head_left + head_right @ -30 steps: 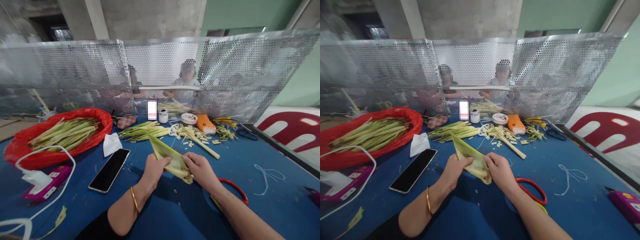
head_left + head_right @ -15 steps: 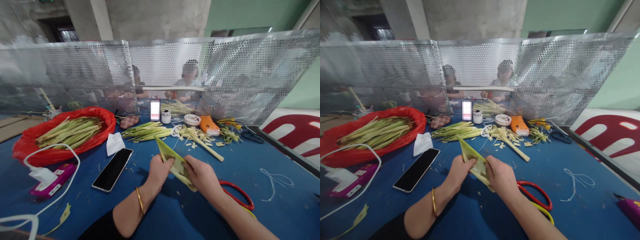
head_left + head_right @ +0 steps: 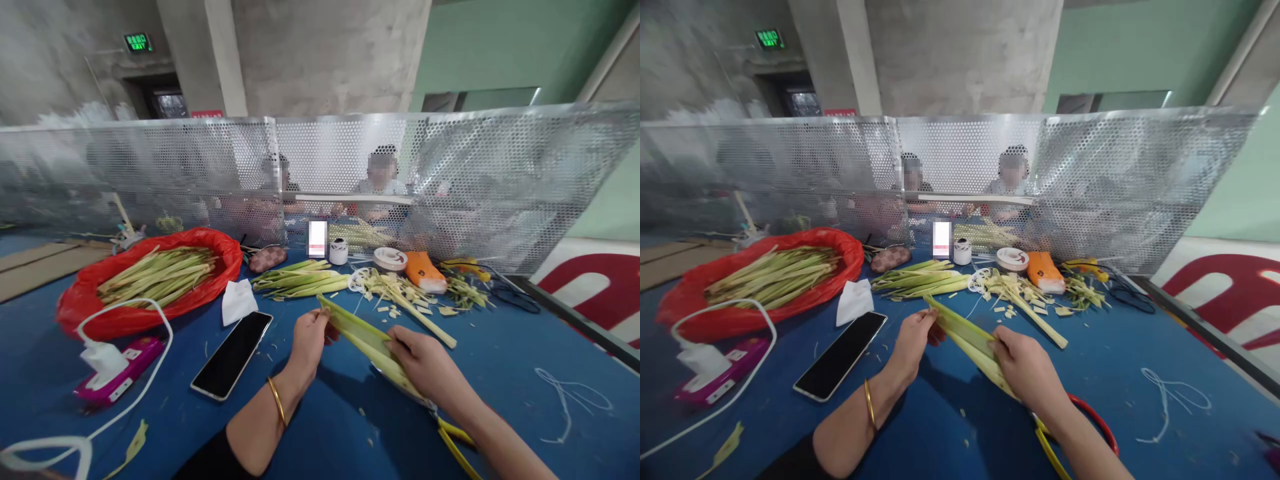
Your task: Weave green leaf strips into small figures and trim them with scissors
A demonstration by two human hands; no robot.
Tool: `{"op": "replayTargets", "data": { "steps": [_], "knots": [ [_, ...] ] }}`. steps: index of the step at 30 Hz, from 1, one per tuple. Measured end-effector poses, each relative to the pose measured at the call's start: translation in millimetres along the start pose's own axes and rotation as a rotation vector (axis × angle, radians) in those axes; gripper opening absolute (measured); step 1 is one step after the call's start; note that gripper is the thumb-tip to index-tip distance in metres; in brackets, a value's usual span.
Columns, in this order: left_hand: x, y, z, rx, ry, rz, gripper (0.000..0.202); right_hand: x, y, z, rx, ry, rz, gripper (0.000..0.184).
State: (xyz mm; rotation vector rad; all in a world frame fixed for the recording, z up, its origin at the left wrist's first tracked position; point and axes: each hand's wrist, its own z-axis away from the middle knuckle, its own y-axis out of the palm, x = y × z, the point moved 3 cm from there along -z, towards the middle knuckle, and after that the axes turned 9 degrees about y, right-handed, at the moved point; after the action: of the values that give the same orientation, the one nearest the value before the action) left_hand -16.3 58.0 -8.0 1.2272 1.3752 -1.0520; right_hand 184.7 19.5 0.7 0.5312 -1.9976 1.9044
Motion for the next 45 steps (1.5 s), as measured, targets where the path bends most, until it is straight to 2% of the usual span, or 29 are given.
{"op": "replayTargets", "data": {
  "steps": [2,4,6,8,10,12,13,15,17,20,23,26,28,32,36,39,42,45],
  "knots": [
    [3,-1.6,-1,-0.035,-0.006,-0.023,0.030,0,0,-1,-0.021,0.029,0.015,0.023],
    [3,-7.1,-2,-0.158,0.074,-0.118,0.029,2,0,-1,-0.039,0.044,0.043,0.022],
    [-5,-12.9,1,-0.301,0.274,-0.297,0.032,5,1,-1,-0.042,0.042,0.063,0.022],
    [-18,-13.7,7,-0.360,0.561,-0.498,0.028,7,2,0,-0.034,0.038,0.070,0.023],
    [-29,-7.5,16,-0.245,0.826,-0.630,0.021,8,3,1,-0.038,0.032,0.078,0.022],
    [-34,3.3,23,0.031,0.972,-0.718,0.020,10,4,3,-0.040,-0.015,0.085,0.022],
    [-33,8.8,25,0.189,0.982,-0.756,0.020,12,3,4,-0.036,-0.057,0.080,0.021],
    [-27,16.9,28,0.453,0.894,-0.829,0.016,16,2,6,-0.034,-0.138,0.051,0.019],
    [-21,19.2,28,0.558,0.741,-0.889,0.015,17,-1,5,-0.058,-0.143,0.001,0.014],
    [-21,14.9,25,0.477,0.593,-0.931,0.020,7,-5,0,-0.064,-0.007,-0.123,0.011],
    [-25,10.4,22,0.390,0.531,-0.933,0.020,-7,-2,-6,0.021,0.120,-0.348,0.009],
    [-25,9.9,20,0.389,0.455,-0.880,0.018,-10,0,-7,0.008,0.137,-0.474,0.015],
    [-24,12.0,20,0.446,0.408,-0.805,0.018,-4,-2,-6,-0.040,0.096,-0.429,0.017],
    [-18,14.5,21,0.567,0.297,-0.696,0.026,6,-15,-3,-0.057,0.050,-0.283,0.025],
    [-18,9.5,16,0.502,0.256,-0.686,0.028,-14,-34,20,-0.141,0.073,-0.004,0.025],
    [-21,6.8,13,0.437,0.261,-0.733,0.028,-43,-31,52,-0.032,0.073,0.248,0.024],
    [-23,7.0,13,0.399,0.255,-0.785,0.026,-62,-22,78,0.013,0.029,0.311,0.046],
    [-24,8.5,15,0.398,0.257,-0.811,0.026,-65,-14,85,0.037,0.043,0.343,0.065]
  ]
}}
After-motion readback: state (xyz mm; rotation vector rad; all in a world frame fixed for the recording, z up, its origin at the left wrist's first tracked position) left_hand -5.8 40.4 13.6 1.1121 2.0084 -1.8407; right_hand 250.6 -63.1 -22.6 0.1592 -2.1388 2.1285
